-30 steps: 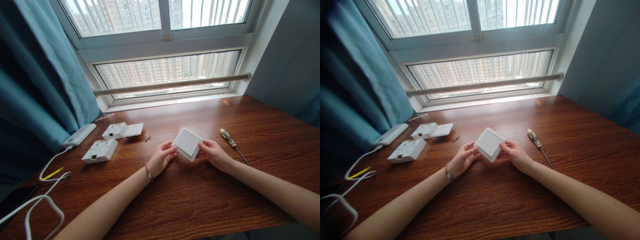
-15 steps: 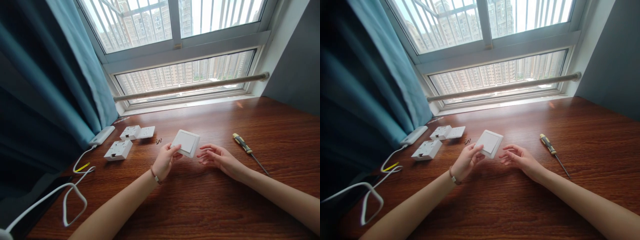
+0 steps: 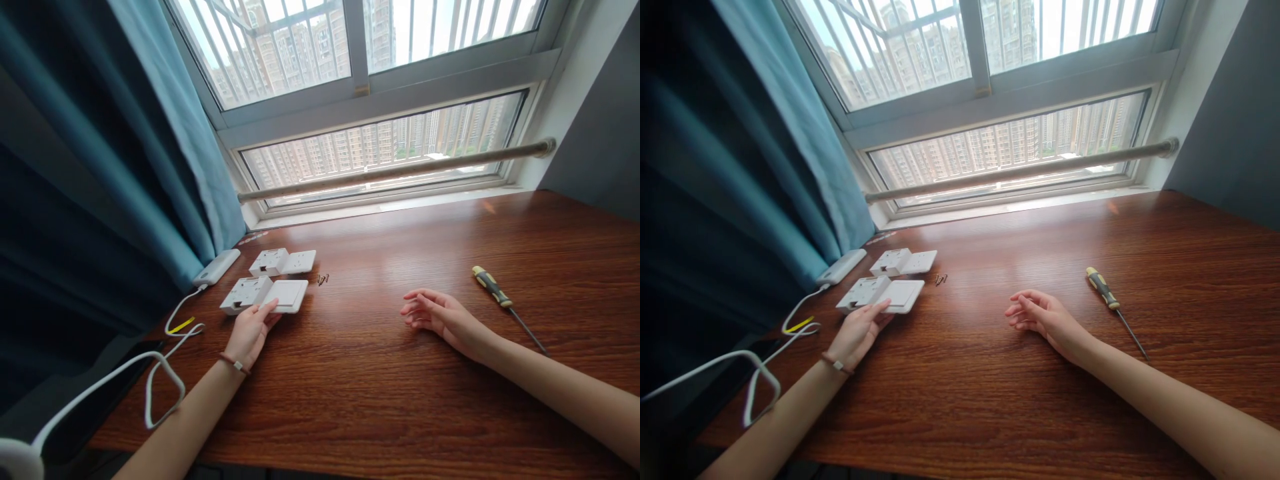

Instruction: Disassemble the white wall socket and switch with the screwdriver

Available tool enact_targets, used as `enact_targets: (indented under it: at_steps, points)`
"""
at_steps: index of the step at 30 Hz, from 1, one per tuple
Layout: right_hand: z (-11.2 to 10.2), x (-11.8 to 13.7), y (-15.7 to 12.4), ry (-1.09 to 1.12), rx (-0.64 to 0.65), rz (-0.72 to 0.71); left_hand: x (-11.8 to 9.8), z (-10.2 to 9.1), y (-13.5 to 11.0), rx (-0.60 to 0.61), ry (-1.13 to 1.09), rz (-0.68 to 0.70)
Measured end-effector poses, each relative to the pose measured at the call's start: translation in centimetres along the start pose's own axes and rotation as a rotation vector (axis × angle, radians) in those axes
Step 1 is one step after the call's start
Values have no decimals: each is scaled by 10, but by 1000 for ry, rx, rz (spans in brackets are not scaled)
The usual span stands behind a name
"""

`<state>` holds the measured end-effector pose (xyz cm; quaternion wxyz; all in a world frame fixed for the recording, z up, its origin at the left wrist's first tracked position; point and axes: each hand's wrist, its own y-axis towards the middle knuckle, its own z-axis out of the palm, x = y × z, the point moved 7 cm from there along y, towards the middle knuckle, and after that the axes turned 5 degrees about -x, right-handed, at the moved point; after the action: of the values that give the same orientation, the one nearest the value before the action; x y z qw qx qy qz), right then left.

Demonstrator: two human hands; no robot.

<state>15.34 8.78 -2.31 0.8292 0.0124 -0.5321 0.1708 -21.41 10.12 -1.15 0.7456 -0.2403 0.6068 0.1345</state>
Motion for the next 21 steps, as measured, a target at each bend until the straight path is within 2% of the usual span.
enact_targets:
  at_steps: [10,21]
  points:
    - [0,1,0,-14,1,-21,4,-2,18,-53,29,-23]
    - [2,1,-2,-27,6,-25,3,-3,27,-18,76,-16]
